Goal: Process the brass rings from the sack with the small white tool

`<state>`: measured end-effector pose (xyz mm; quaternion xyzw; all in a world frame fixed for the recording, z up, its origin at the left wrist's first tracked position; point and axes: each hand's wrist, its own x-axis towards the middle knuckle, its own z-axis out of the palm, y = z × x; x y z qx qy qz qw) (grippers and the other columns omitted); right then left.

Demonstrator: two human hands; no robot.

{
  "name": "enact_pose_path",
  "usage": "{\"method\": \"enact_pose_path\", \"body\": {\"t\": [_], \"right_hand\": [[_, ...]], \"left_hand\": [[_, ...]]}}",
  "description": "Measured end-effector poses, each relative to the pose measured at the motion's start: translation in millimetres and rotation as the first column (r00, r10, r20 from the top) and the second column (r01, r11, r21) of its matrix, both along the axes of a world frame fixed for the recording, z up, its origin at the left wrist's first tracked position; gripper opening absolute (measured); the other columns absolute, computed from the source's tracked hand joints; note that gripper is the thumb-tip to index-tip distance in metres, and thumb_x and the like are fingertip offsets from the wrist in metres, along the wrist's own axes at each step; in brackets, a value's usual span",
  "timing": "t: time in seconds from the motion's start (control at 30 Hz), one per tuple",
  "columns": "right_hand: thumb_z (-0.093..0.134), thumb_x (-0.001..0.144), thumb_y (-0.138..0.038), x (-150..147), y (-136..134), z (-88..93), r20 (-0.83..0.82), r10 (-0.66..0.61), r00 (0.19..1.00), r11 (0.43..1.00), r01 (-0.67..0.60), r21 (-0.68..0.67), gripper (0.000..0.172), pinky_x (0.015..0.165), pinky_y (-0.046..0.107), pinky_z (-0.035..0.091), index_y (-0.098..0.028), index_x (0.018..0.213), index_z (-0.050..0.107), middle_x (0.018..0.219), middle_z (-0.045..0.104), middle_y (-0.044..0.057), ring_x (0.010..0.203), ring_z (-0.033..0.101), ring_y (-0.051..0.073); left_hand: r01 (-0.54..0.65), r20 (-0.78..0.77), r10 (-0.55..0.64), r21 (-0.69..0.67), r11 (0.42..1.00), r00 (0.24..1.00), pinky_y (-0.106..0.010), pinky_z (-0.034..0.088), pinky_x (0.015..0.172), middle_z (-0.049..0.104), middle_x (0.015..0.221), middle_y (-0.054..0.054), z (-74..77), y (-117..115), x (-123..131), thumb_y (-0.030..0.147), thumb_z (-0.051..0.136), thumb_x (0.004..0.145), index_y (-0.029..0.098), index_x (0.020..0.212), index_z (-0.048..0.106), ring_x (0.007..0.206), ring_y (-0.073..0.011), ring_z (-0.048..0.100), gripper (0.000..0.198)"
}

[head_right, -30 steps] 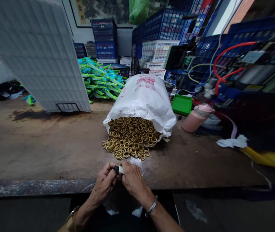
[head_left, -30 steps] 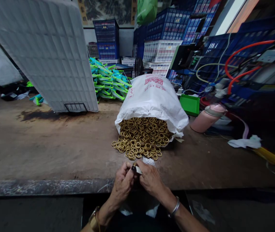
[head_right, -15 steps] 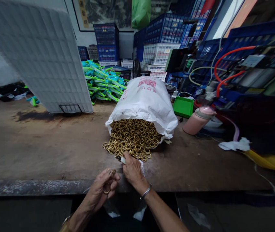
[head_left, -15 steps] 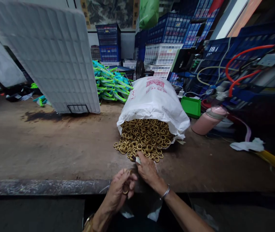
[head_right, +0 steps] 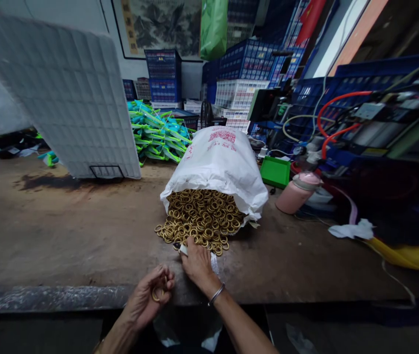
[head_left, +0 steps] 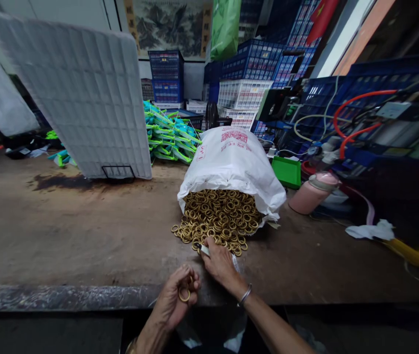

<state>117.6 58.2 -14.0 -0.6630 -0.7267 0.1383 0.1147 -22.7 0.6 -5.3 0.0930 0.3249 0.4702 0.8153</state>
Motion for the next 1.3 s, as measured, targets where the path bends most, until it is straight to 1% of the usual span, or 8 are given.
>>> {"method": "enact_pose_path", "body": {"t": [0.33,0.47,0.6,0.7,0.9,1.1,1.2,1.3], "right_hand": [[0.043,0.079,-0.027,16,-6,-4.7,-0.411,-0.032,0.911,0.998,0.049,0.031,0.015,0.054,0.02,0.029,-0.019,0.069,0.051,0.061,0.052,-0.002,0.057,0.045,0.011],[0.048,0.075,-0.035,17,-14,-1.5,-0.761,-0.131,0.635,0.991,0.114,-0.076,0.019,0.05,0.019,0.031,-0.018,0.066,0.051,0.056,0.044,-0.005,0.051,0.039,0.008],[0.054,0.071,-0.043,9,-27,5.1,-0.886,-0.328,0.327,0.944,0.071,-0.323,0.025,0.036,0.018,0.019,-0.018,0.076,0.052,0.049,0.035,-0.009,0.037,0.022,0.004],[0.054,0.071,-0.048,1,-35,9.7,-0.902,-0.361,0.236,0.929,0.009,-0.369,0.031,0.034,0.018,0.015,-0.018,0.077,0.053,0.048,0.037,-0.009,0.034,0.02,0.003],[0.051,0.074,-0.043,1,-36,12.3,-0.839,-0.151,0.522,0.987,0.027,-0.161,0.028,0.052,0.021,0.036,-0.016,0.069,0.057,0.056,0.051,-0.003,0.052,0.044,0.01],[0.046,0.079,-0.038,8,-35,19.2,-0.721,0.008,0.692,1.0,-0.005,0.006,0.024,0.058,0.02,0.035,-0.017,0.078,0.057,0.07,0.056,-0.001,0.064,0.047,0.011],[0.045,0.079,-0.037,7,-35,20.2,-0.689,0.023,0.724,0.999,-0.045,-0.014,0.027,0.052,0.019,0.03,-0.017,0.063,0.051,0.058,0.045,-0.005,0.057,0.038,0.009],[0.044,0.079,-0.037,4,-36,20.4,-0.691,-0.021,0.722,0.998,-0.02,-0.052,0.028,0.05,0.019,0.028,-0.018,0.059,0.046,0.056,0.04,-0.006,0.055,0.036,0.008]], "left_hand": [[-0.025,-0.035,0.022,-0.085,0.996,0.999,-0.013,0.017,0.035,0.042,0.049,0.007,0.6,7,11,0.037,0.074,0.056,0.017,0.061,0.04,0.039,-0.0028,0.036,0.04],[-0.025,-0.161,0.027,0.015,1.0,0.987,-0.013,0.017,0.036,0.042,0.051,0.009,3.5,8,17,0.036,0.071,0.059,0.018,0.078,0.046,0.039,-0.0029,0.037,0.036],[-0.015,-0.271,0.05,0.128,0.992,0.961,-0.013,0.019,0.036,0.049,0.062,0.006,3.8,7,24,0.04,0.067,0.063,0.02,0.095,0.048,0.041,-0.0032,0.037,0.042],[0.006,-0.349,0.077,0.231,0.973,0.934,-0.015,0.017,0.035,0.045,0.056,0.007,2.2,6,30,0.044,0.063,0.067,0.017,0.084,0.052,0.038,-0.0024,0.029,0.034],[-0.027,-0.554,0.213,0.324,0.946,0.805,-0.016,0.025,0.039,0.037,0.047,0.008,4.0,6,29,0.046,0.06,0.068,0.017,0.06,0.045,0.04,-0.0042,0.029,0.034],[0.221,-0.72,0.438,0.622,0.752,0.538,-0.022,0.039,0.063,0.054,0.064,0.001,2.6,2,19,0.029,0.052,0.076,0.016,0.068,0.059,0.062,-0.0117,0.048,0.016],[0.248,-0.713,0.428,0.633,0.733,0.555,-0.023,0.039,0.065,0.056,0.068,0.0,3.0,0,19,0.028,0.051,0.077,0.017,0.073,0.061,0.065,-0.0125,0.049,0.015],[0.197,-0.687,0.241,0.494,0.847,0.685,-0.019,0.035,0.049,0.049,0.057,0.003,5.8,-1,21,0.035,0.053,0.076,0.016,0.07,0.057,0.05,-0.0084,0.042,0.02]]}}
